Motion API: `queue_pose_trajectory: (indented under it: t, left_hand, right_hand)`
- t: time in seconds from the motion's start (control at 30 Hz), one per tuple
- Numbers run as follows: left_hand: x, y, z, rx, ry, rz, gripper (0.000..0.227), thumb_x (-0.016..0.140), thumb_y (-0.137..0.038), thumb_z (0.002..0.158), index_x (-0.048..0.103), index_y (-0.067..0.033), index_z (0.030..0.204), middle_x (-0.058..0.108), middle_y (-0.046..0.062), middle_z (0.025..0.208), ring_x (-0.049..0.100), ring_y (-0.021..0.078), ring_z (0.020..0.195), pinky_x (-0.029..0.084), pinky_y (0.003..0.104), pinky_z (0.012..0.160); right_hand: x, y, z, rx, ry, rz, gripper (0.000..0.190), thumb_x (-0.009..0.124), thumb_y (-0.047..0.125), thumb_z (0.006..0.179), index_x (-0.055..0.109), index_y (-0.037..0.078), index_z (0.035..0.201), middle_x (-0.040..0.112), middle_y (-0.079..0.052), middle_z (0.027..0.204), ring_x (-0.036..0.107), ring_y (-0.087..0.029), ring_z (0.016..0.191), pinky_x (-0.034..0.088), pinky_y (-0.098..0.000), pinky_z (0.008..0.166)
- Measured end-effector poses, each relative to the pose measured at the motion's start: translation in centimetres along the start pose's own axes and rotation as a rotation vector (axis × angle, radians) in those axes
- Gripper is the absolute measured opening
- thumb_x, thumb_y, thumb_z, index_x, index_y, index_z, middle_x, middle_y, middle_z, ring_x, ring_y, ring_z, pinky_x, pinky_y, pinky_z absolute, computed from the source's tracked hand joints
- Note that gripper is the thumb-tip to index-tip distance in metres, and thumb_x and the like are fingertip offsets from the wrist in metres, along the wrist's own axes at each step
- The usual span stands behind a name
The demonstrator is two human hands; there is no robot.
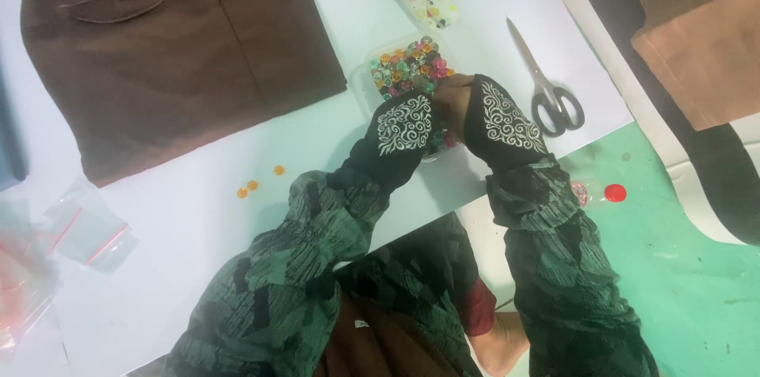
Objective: Sorting colored buttons from a large container into small plastic bags at a workstation.
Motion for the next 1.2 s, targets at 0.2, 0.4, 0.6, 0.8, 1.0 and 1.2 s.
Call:
queue_pose_trajectory:
  t: [0.2,0.4,0.6,0.8,1.0,1.2]
  left_hand:
    - [1.7,0.6,2.3,-0.117,-0.023,-0.111,0.025,0.067,-0.033,0.097,0.074,-0.02,0.118,0.073,0.006,0.114,0.071,0.0182,0.105,0.058,0.028,0.081]
    - [1.8,1.1,3.0,-0.223,-0.048,-0.232,0.027,0.071,-0.034,0.094,0.075,-0.0212,0.118,0.074,0.003,0.114,0.073,0.0138,0.102,0.061,0.022,0.074]
    - [2.2,2.8,4.2,-0.32,-0.08,-0.337,0.03,0.075,-0.035,0.091,0.075,-0.0223,0.118,0.074,0.002,0.115,0.075,0.0102,0.099,0.063,0.017,0.069]
    - [2.2,1.3,4.7,0.022,-0.223,-0.32,0.037,0.057,-0.053,0.1,0.071,-0.0294,0.125,0.072,-0.004,0.108,0.075,0.0037,0.088,0.059,0.016,0.065]
    - [9.3,3.5,8.2,0.028,0.229,0.216,0.022,0.077,-0.048,0.079,0.077,-0.035,0.096,0.074,-0.006,0.091,0.073,0.0128,0.084,0.058,0.028,0.075]
    - [6.3,-0.9,6.3,0.038,0.211,-0.014,0.021,0.07,-0.037,0.085,0.072,-0.0215,0.1,0.066,-0.004,0.083,0.065,0.0111,0.078,0.054,0.024,0.075]
  right_hand:
    - [-11.2,10.9,-9.3,-0.06,-0.033,0.006,0.026,0.063,0.002,0.094,0.08,0.015,0.109,0.075,-0.01,0.097,0.073,-0.024,0.086,0.06,-0.0377,0.075]
    - [-14.6,11.7,-11.5,-0.162,-0.143,0.303,0.018,0.071,0.005,0.095,0.078,0.006,0.111,0.073,-0.015,0.098,0.071,-0.025,0.084,0.058,-0.037,0.072]
    - [-16.9,13.9,-12.9,-0.044,-0.073,0.14,0.021,0.067,0.006,0.098,0.077,0.006,0.117,0.073,-0.018,0.102,0.071,-0.031,0.09,0.059,-0.044,0.076]
    - [-13.5,9.2,-11.6,0.023,0.016,-0.082,0.02,0.07,0.013,0.096,0.08,0.017,0.113,0.074,-0.008,0.099,0.07,-0.021,0.083,0.058,-0.0354,0.072]
    - [-13.4,6.8,-11.0,0.155,0.002,-0.178,0.018,0.068,0.019,0.098,0.08,0.025,0.111,0.071,-0.001,0.096,0.068,-0.017,0.081,0.056,-0.0352,0.072]
    - [-11.4,3.7,-11.2,0.206,-0.001,-0.158,0.023,0.068,0.015,0.098,0.078,0.018,0.119,0.072,-0.004,0.097,0.07,-0.019,0.084,0.056,-0.0358,0.074]
Point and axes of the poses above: each hand's wrist, its own z-axis towards the middle knuckle, its own x-axis out of the palm, y = z × x, the point moved 3 cm from there along z, towards the middle knuckle
